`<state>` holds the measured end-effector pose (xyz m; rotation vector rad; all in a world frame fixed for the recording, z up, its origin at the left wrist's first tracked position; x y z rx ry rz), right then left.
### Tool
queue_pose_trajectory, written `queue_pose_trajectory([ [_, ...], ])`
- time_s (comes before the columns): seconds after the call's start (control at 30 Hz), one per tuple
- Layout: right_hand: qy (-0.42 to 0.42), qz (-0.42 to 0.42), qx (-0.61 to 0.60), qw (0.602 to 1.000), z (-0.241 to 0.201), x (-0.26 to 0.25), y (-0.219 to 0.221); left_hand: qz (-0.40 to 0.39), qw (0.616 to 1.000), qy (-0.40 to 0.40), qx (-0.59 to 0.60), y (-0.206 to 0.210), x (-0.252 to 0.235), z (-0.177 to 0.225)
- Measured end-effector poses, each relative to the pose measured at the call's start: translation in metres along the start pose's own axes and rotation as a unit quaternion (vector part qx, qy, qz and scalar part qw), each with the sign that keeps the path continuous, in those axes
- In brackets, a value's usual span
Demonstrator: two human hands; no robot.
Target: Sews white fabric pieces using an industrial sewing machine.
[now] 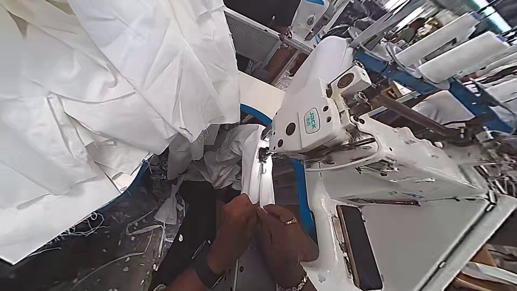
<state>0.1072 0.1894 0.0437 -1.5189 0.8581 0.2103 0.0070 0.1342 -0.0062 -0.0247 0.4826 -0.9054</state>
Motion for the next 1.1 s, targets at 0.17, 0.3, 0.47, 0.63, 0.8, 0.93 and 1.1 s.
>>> queue_pose_trajectory([
  [0.17, -0.001, 0.0, 0.023, 1.0, 0.006, -0.004, 0.008, 0.046, 0.997, 0.049, -0.033, 0.005, -0.021, -0.01],
  [0.3, 0.027, -0.014, 0.032, 0.999, 0.015, -0.019, 0.017, 0.057, 0.992, 0.063, -0.091, 0.007, -0.041, -0.011],
  [0.47, 0.036, -0.05, 0.029, 0.998, 0.016, -0.028, 0.026, 0.057, 0.99, 0.059, -0.119, 0.008, -0.047, -0.009],
  [0.63, 0.032, -0.065, 0.075, 0.995, 0.01, -0.02, 0.029, -0.024, 0.998, 0.011, -0.065, -0.045, -0.084, 0.015],
  [0.8, 0.007, -0.056, 0.101, 0.993, 0.004, -0.019, 0.03, -0.167, 0.922, -0.26, 0.234, -0.003, -0.165, -0.087],
  [0.93, 0.017, -0.059, 0.103, 0.993, 0.003, -0.02, 0.035, -0.142, 0.911, -0.265, 0.283, 0.01, -0.217, -0.107],
  [1.1, 0.028, -0.006, 0.056, 0.998, 0.009, -0.015, 0.039, -0.083, 0.965, -0.218, 0.121, 0.0, -0.166, -0.025],
])
Point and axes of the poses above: each hand's wrist, its own x-axis away from the middle knuckle, its own y-axis out of the palm, z = x × y, the point moved 5 cm from there along -x, towards the middle knuckle, and after that the axes turned 9 degrees about -z, right-handed, at the moved point
